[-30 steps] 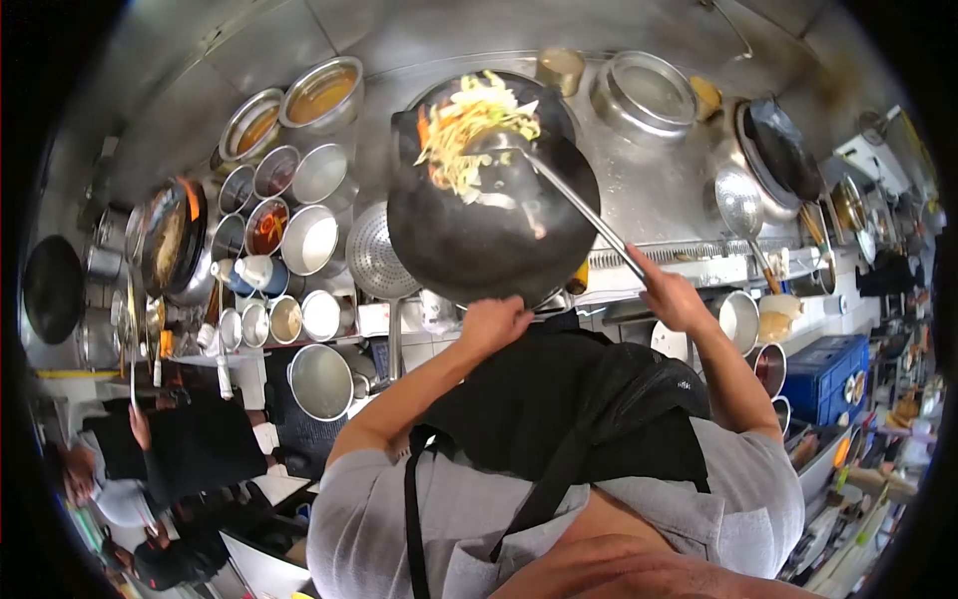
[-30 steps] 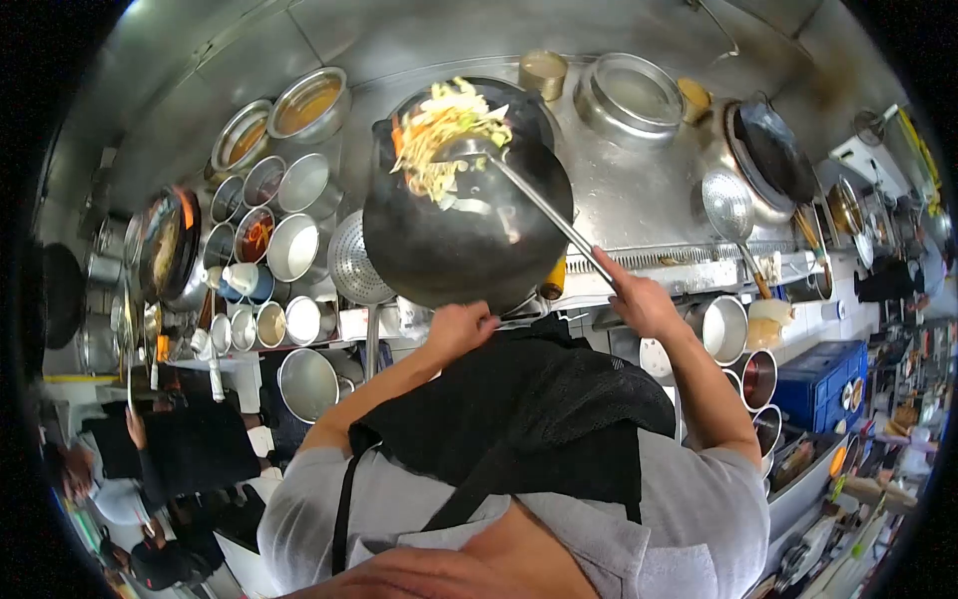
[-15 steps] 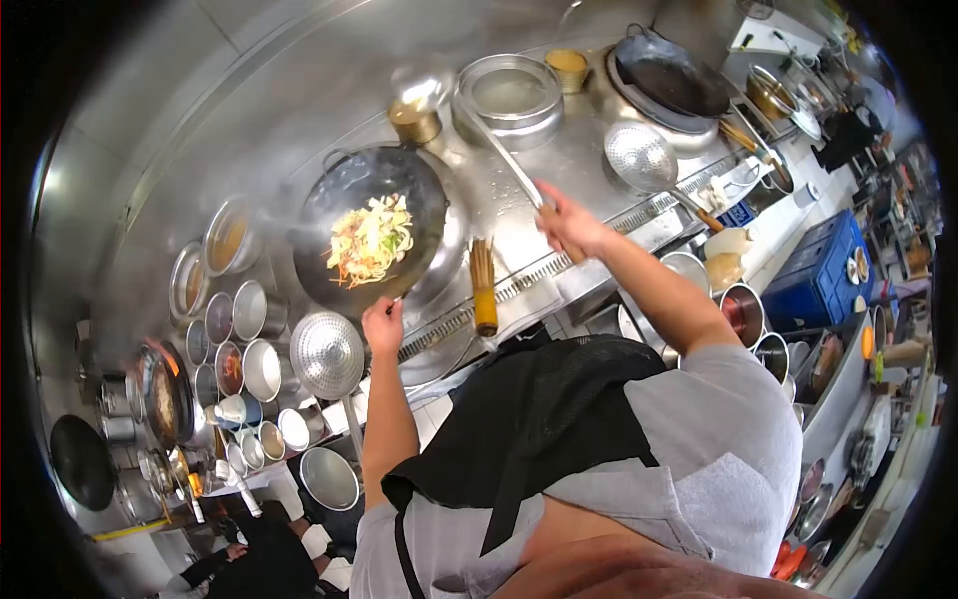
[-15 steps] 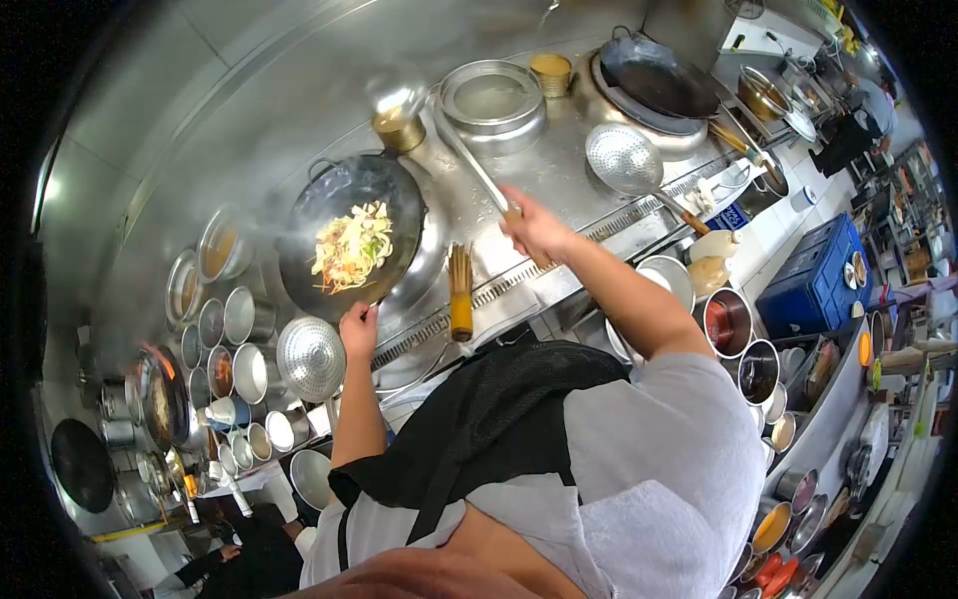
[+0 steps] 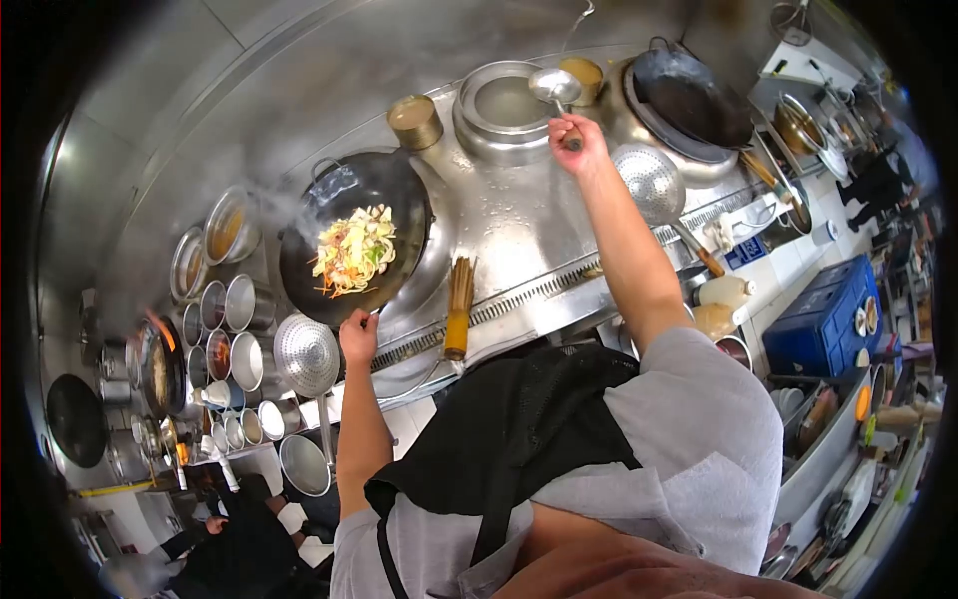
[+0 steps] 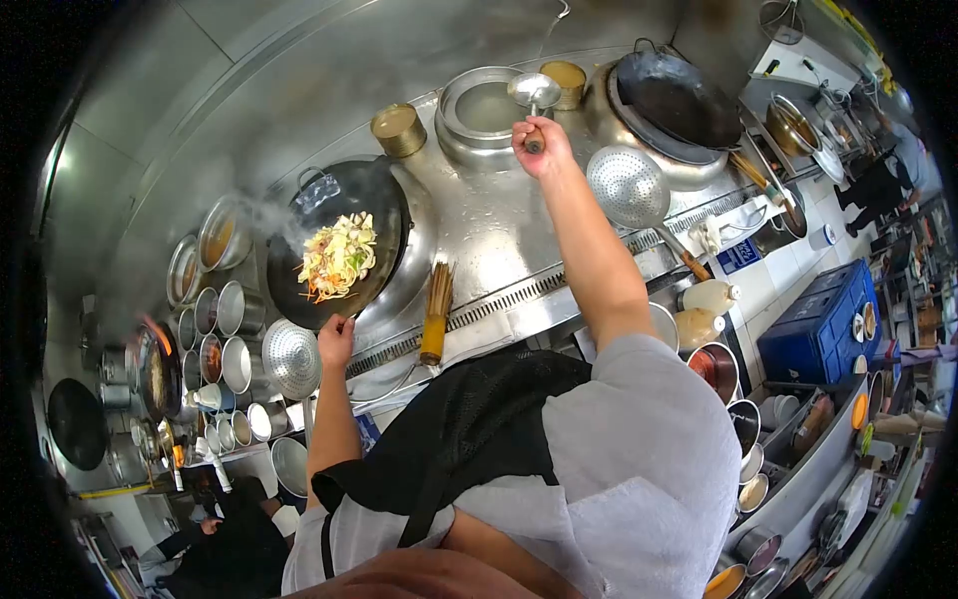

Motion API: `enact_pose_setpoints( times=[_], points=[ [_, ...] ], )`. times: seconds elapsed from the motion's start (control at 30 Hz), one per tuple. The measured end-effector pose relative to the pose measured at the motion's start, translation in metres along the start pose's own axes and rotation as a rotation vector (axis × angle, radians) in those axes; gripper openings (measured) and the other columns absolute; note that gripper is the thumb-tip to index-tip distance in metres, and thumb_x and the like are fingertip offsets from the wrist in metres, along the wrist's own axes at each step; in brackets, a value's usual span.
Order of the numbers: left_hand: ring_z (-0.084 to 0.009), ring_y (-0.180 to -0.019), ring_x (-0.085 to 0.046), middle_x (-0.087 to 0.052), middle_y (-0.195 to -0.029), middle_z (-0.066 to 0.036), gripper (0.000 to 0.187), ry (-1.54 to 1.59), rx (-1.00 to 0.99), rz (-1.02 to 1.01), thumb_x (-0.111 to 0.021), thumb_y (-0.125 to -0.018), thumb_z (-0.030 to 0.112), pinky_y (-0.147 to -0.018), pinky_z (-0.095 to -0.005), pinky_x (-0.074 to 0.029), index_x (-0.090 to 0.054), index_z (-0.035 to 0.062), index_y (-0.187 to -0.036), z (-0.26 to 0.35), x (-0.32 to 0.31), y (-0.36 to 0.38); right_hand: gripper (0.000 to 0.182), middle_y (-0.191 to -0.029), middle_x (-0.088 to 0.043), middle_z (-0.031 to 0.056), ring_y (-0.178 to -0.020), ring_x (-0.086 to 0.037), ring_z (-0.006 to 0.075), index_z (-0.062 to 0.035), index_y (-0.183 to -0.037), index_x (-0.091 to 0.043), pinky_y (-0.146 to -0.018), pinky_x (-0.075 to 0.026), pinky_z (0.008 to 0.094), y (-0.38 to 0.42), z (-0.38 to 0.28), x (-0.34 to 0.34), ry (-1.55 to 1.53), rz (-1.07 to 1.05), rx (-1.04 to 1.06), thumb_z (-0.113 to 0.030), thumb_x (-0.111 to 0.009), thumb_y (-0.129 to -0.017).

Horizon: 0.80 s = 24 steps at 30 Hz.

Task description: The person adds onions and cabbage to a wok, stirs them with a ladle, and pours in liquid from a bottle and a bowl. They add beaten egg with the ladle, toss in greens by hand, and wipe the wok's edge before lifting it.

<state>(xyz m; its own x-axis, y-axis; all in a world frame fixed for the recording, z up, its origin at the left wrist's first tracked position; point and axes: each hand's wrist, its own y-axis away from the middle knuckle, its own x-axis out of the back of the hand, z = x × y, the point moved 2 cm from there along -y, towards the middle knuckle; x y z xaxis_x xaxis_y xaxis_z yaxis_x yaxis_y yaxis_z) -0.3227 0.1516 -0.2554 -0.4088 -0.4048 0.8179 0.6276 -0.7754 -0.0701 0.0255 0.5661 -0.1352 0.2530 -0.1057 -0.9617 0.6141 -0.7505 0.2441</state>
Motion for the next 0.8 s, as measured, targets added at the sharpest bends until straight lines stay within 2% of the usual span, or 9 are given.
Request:
enact_pose_setpoints(
  times=[0.07,0.33,0.43,0.5,0.57,0.6,0.63,0.7,0.8],
  points=[
    [-0.0382,-0.074,-0.059,-0.062,-0.072,-0.018,0.021,-0.018,-0.016,0.009,-0.069,-0.078,0.023,-0.069,-0.0463,-0.045,-0.059,0.0044,-0.075,0.000,0.001,0.001,0.010,-0.068,-0.043,0.0032,-0.054,-0.049,0.0108,-0.0034,-0.087,-0.033,-0.051,-0.045,0.0253,0.002,0.000,-0.001,0.010,-0.049,-0.061,-0.004,-0.043,-0.088],
    [-0.0376,-0.073,-0.059,-0.062,-0.072,-0.017,0.021,-0.053,-0.090,0.080,-0.069,-0.078,0.022,-0.068,-0.0460,-0.045,-0.059,0.0042,-0.075,0.002,0.000,0.001,0.010,-0.068,-0.043,0.0035,-0.054,-0.048,0.0116,-0.0027,-0.088,-0.032,-0.051,-0.045,0.0247,0.006,-0.002,-0.006,0.051,-0.011,-0.078,-0.004,-0.042,-0.088],
    [-0.0355,-0.082,-0.059,-0.064,-0.085,-0.015,0.016,0.000,-0.123,0.103,-0.071,-0.075,0.015,-0.075,-0.0442,-0.046,-0.062,0.0067,-0.085,0.003,-0.001,0.001,0.010,-0.068,-0.043,0.0035,-0.054,-0.048,0.0115,-0.0023,-0.087,-0.033,-0.051,-0.045,0.0246,0.007,-0.002,-0.007,0.074,0.001,-0.087,-0.004,-0.043,-0.088],
    [-0.0338,-0.086,-0.059,-0.064,-0.092,-0.014,0.019,0.050,-0.175,0.146,-0.071,-0.074,0.012,-0.079,-0.0433,-0.046,-0.063,0.0074,-0.091,0.030,0.009,0.007,0.010,-0.068,-0.044,0.0035,-0.054,-0.048,0.0114,-0.0021,-0.086,-0.034,-0.051,-0.046,0.0245,0.009,0.000,-0.006,0.082,0.005,-0.073,-0.004,-0.043,-0.087],
    [-0.0280,-0.096,-0.058,-0.062,-0.103,-0.011,0.033,0.253,-0.326,0.096,-0.072,-0.071,0.005,-0.087,-0.0383,-0.045,-0.064,0.0087,-0.103,0.103,0.040,0.022,0.010,-0.067,-0.044,0.0032,-0.054,-0.049,0.0110,-0.0022,-0.086,-0.035,-0.051,-0.046,0.0246,0.012,0.001,-0.007,0.126,-0.024,-0.084,-0.005,-0.044,-0.087],
    [-0.0242,-0.102,-0.056,-0.060,-0.107,-0.009,0.036,0.416,-0.317,-0.160,-0.071,-0.071,0.002,-0.090,-0.0345,-0.045,-0.065,0.0076,-0.106,0.143,0.058,0.033,0.010,-0.067,-0.044,0.0032,-0.054,-0.049,0.0110,-0.0022,-0.086,-0.035,-0.051,-0.046,0.0246,0.013,0.000,-0.006,0.123,-0.022,-0.079,-0.005,-0.044,-0.087],
    [-0.0235,-0.105,-0.055,-0.058,-0.111,-0.008,0.038,0.530,-0.485,-0.353,-0.072,-0.070,-0.001,-0.090,-0.0331,-0.045,-0.066,0.0090,-0.106,0.172,0.069,0.045,0.010,-0.068,-0.044,0.0033,-0.054,-0.049,0.0110,-0.0021,-0.086,-0.035,-0.051,-0.046,0.0246,0.012,0.001,-0.005,0.135,0.004,-0.082,-0.005,-0.044,-0.087],
    [-0.0238,-0.105,-0.055,-0.057,-0.113,-0.007,0.039,0.548,-0.774,-0.591,-0.073,-0.068,-0.003,-0.090,-0.0336,-0.046,-0.067,0.0093,-0.105,0.247,0.101,0.078,0.010,-0.068,-0.045,0.0033,-0.054,-0.049,0.0109,-0.0020,-0.086,-0.036,-0.051,-0.046,0.0245,0.012,0.004,-0.007,0.151,0.029,-0.089,-0.005,-0.045,-0.087],
    [-0.0228,-0.101,-0.056,-0.056,-0.112,-0.006,0.041,0.660,-0.881,-0.756,-0.069,-0.064,-0.008,-0.084,-0.0322,-0.047,-0.067,0.0089,-0.102,0.279,0.110,0.095,0.010,-0.068,-0.045,0.0037,-0.054,-0.050,0.0110,-0.0015,-0.086,-0.036,-0.051,-0.046,0.0242,0.011,0.008,-0.012,0.167,0.063,-0.078,-0.005,-0.045,-0.087]
  ],
)
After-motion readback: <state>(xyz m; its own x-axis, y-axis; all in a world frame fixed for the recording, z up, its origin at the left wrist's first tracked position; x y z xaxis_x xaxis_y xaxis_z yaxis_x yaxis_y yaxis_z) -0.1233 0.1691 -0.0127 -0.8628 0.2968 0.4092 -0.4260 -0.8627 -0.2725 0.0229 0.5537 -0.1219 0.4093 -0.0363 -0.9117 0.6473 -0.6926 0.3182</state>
